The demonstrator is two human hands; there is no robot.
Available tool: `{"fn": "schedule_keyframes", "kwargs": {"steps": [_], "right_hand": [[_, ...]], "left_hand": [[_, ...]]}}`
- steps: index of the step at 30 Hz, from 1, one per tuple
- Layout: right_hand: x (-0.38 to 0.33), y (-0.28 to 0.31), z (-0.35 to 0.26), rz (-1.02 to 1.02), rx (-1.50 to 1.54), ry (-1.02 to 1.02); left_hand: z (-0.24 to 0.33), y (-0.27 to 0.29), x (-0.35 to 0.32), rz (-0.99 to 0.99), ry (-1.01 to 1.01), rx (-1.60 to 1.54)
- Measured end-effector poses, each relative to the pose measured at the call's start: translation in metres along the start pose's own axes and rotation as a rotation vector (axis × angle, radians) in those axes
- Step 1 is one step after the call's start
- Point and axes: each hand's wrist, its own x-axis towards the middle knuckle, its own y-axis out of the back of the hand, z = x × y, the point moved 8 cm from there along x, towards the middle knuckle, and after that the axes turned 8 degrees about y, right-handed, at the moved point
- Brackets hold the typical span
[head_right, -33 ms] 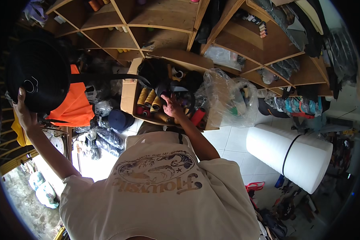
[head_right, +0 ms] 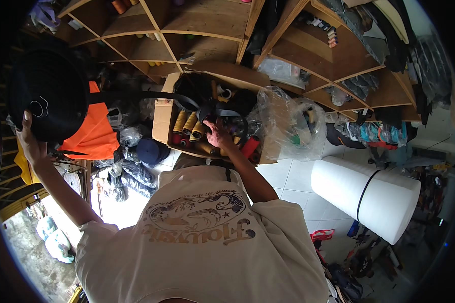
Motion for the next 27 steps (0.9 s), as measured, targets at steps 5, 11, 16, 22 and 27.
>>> {"fn": "schedule_keyframes", "kwargs": {"steps": [5, 11, 16, 22, 27], "right_hand": [[-0.019, 0.027, -0.009, 0.157, -0.027, 0.100], [-0.009, 0.048, 0.004, 0.397, 0.244, 0.279], [0.027, -0.002, 0.064, 0.285, 1.852, 0.165], [0.028, 0.016, 0.051, 0.381, 1.508, 0.015], [0.034, 0.006, 0.055, 0.454, 1.826, 0.064]], "left_hand": [[-0.003, 0.003, 0.000, 0.020, -0.010, 0.030], [-0.013, 0.007, 0.003, -0.019, 0.052, -0.026], [-0.005, 0.002, 0.002, 0.007, 0.014, -0.011], [-0.009, 0.012, -0.001, -0.002, 0.071, -0.028], [-0.011, 0.013, 0.002, -0.021, 0.076, -0.033]]}}
